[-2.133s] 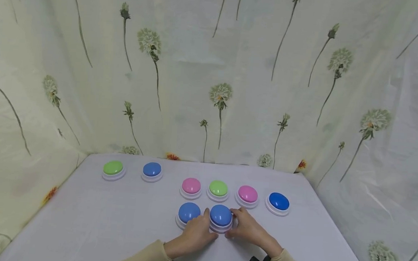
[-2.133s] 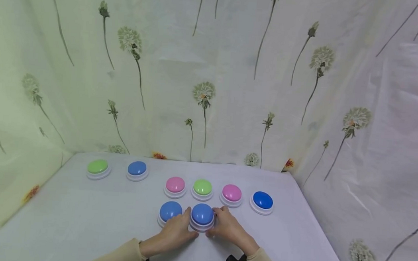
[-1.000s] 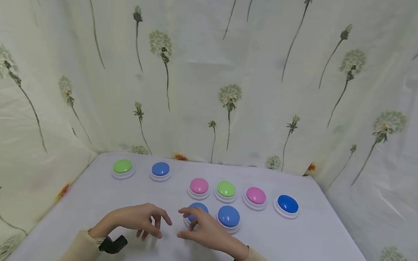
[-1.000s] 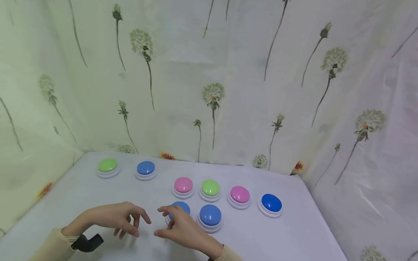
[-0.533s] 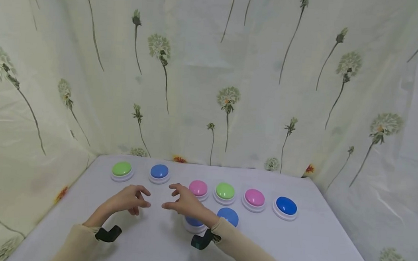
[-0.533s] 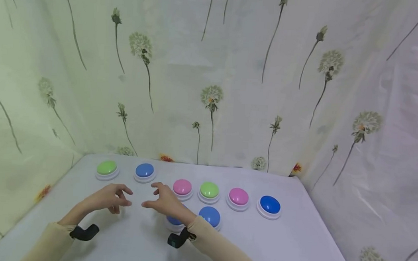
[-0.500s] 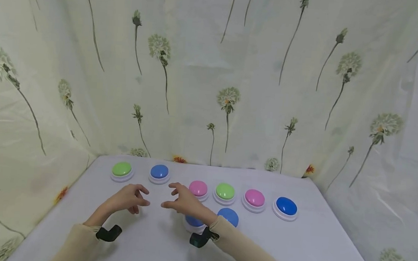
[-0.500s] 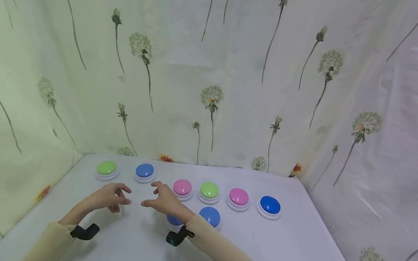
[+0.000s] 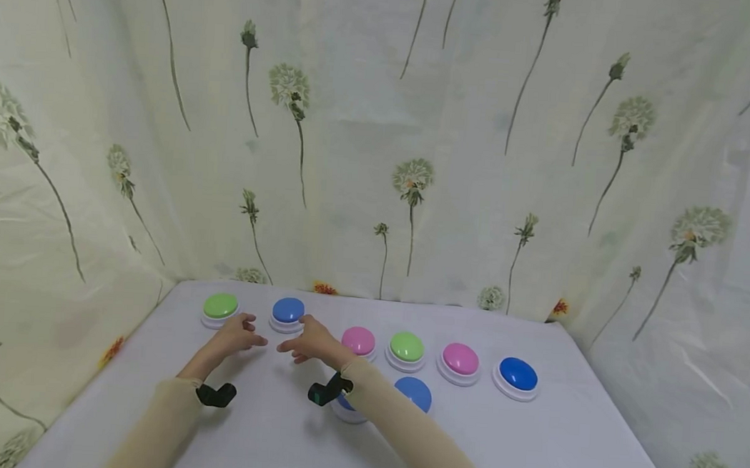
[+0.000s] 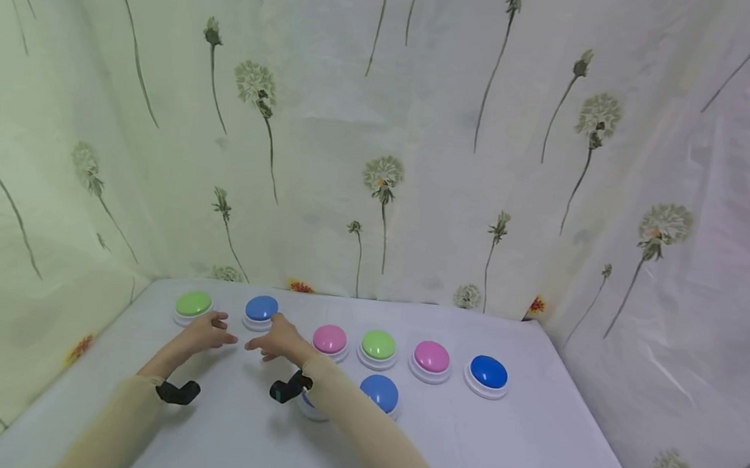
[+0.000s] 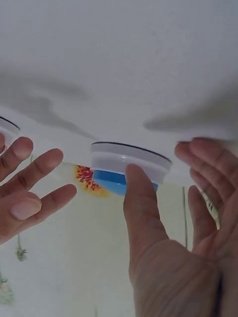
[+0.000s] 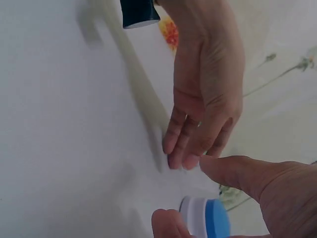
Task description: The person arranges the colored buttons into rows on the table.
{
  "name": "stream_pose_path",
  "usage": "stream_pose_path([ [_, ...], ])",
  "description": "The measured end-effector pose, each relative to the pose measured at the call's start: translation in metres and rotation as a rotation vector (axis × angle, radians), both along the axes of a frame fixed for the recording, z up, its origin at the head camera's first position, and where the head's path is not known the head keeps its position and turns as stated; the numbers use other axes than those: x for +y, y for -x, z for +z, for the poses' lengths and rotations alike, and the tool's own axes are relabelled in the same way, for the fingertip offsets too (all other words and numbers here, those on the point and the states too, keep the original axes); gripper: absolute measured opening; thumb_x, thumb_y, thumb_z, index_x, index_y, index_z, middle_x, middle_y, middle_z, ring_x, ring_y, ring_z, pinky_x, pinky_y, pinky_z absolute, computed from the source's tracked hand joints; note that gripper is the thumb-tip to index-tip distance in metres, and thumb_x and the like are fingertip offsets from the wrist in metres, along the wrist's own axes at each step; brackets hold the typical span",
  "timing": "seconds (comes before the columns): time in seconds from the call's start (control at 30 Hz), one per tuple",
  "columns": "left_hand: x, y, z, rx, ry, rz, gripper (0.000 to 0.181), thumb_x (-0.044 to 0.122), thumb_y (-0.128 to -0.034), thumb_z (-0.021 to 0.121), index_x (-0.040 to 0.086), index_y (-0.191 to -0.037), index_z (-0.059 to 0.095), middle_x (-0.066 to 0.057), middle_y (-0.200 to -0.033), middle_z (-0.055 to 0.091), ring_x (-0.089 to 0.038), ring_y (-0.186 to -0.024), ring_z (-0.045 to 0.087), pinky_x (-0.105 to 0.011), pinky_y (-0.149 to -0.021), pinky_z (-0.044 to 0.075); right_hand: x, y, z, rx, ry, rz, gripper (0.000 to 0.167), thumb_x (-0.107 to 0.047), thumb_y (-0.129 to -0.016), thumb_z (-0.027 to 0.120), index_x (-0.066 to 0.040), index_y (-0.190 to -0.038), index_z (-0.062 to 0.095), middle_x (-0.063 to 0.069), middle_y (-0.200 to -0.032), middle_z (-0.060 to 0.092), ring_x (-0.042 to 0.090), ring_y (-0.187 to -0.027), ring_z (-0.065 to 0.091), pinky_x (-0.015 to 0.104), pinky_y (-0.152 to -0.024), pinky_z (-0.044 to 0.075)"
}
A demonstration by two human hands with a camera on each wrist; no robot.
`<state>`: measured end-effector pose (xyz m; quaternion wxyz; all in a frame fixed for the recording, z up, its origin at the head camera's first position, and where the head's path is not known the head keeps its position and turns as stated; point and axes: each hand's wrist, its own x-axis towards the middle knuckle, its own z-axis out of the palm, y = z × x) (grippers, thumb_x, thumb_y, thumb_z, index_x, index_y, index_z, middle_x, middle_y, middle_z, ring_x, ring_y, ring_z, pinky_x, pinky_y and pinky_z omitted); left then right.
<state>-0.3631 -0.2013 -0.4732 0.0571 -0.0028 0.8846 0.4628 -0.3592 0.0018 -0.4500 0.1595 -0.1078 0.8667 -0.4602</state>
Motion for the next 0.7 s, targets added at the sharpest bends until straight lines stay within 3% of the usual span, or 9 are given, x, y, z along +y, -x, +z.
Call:
stream_pose_path([
  [0.1, -0.001, 0.013, -0.008, -0.004, -0.039, 0.004, 0.071, 0.009, -0.0804, 0.073, -0.012, -0.138, 0.037, -0.031, -0.128, 0.05, -0.031, -0.097, 0.066, -0.039, -0.086, 0.054, -0.007, 0.008, -0.004, -0.019, -0.008, -0.034, 0.091, -0.022, -0.077, 0.081, 0.002, -0.147, 0.028, 0.015, -0.113, 0.058, 0.017, -0.072, 0.064, 0.027, -0.066, 0.057],
  [0.37, 0.001, 0.03, -0.012, -0.001, -0.043, -0.005, 0.071, 0.006, -0.0784, 0.069, -0.009, -0.14, 0.037, -0.028, -0.131, 0.05, -0.022, -0.088, 0.064, -0.033, -0.077, 0.053, -0.017, 0.026, -0.015, -0.024, -0.07, -0.133, 0.083, -0.022, -0.077, 0.081, 0.008, -0.138, 0.032, 0.008, -0.079, 0.06, 0.017, -0.064, 0.065, 0.027, -0.065, 0.054],
  [0.7, 0.001, 0.042, -0.017, 0.041, 0.003, -0.096, 0.071, 0.006, -0.0779, 0.069, -0.008, -0.141, 0.039, -0.028, -0.132, 0.052, -0.019, -0.082, 0.06, -0.028, -0.069, 0.051, -0.021, 0.037, -0.02, -0.054, 0.066, -0.132, 0.076, -0.009, -0.079, 0.078, 0.006, -0.136, 0.03, 0.016, -0.092, 0.063, 0.023, -0.07, 0.072, 0.029, -0.064, 0.058],
])
